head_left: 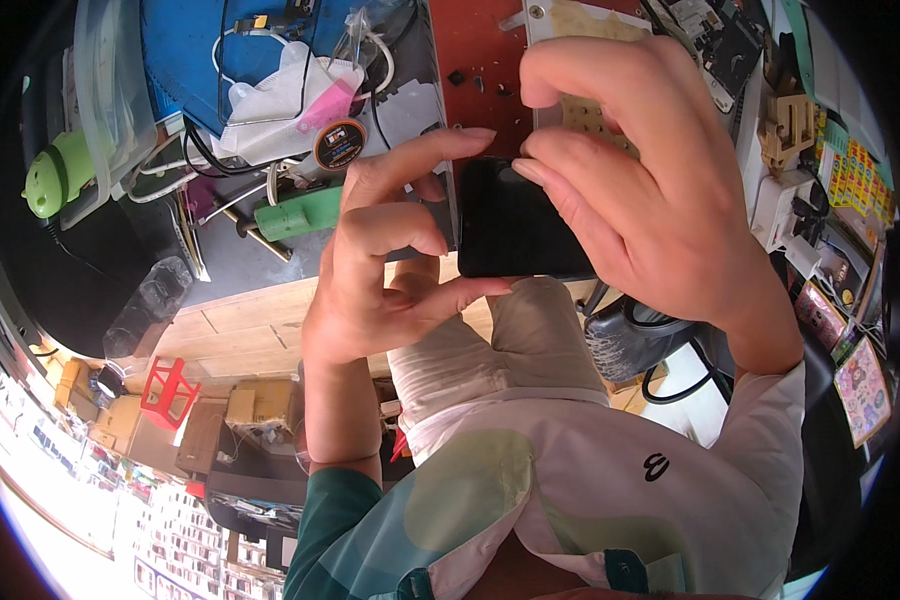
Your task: The person handles a small electronic device, peels a protective film from its screen, and manipulates a small circuit board with wires. They also retrieve a plastic bottle and a small packet from a drawer, then return to the workbench to continue handling the components.
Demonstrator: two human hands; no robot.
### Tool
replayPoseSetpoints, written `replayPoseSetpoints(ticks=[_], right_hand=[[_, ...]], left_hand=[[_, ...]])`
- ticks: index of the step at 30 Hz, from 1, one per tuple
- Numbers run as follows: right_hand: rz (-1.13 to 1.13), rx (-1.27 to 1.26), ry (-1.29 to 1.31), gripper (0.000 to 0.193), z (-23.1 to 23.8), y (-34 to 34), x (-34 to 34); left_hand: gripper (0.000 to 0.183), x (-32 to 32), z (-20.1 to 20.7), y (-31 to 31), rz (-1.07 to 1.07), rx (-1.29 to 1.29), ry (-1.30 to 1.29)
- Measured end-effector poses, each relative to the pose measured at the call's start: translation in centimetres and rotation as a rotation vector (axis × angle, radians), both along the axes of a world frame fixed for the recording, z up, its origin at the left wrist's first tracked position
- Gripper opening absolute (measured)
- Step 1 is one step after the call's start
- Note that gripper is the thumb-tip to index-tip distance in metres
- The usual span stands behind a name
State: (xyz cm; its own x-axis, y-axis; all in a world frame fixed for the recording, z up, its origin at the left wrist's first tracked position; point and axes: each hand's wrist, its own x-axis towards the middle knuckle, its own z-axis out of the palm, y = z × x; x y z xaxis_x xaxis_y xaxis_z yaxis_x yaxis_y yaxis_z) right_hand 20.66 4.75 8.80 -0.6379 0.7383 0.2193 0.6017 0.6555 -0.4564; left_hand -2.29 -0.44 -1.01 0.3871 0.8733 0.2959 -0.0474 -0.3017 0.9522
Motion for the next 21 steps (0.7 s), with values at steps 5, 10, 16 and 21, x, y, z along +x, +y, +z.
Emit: replayPoseSetpoints(ticks=[5,10,16,21], right_hand=[[0.001,0.032,-0.045,0.028,0.3,-0.4,0.2],[-0.021,0.127,0.039,0.032,-1.4,-1.4,0.3],[0.005,-0.018,-0.019,0.03,0.4,0.0,0.0],[0.001,0.056,-0.016,0.028,0.3,-0.6,-0.4]], left_hand=[[0.075,-0.2,0.4,-0.1,0.039,0.057,0.085],[0.078,0.1,1.3,0.1,0.095,0.122,0.161],[0.074,-0.1,0.2,0.2,0.084,0.138,0.131],[0.074,-0.1,0.5,0.0,0.069,0.128,0.145]])
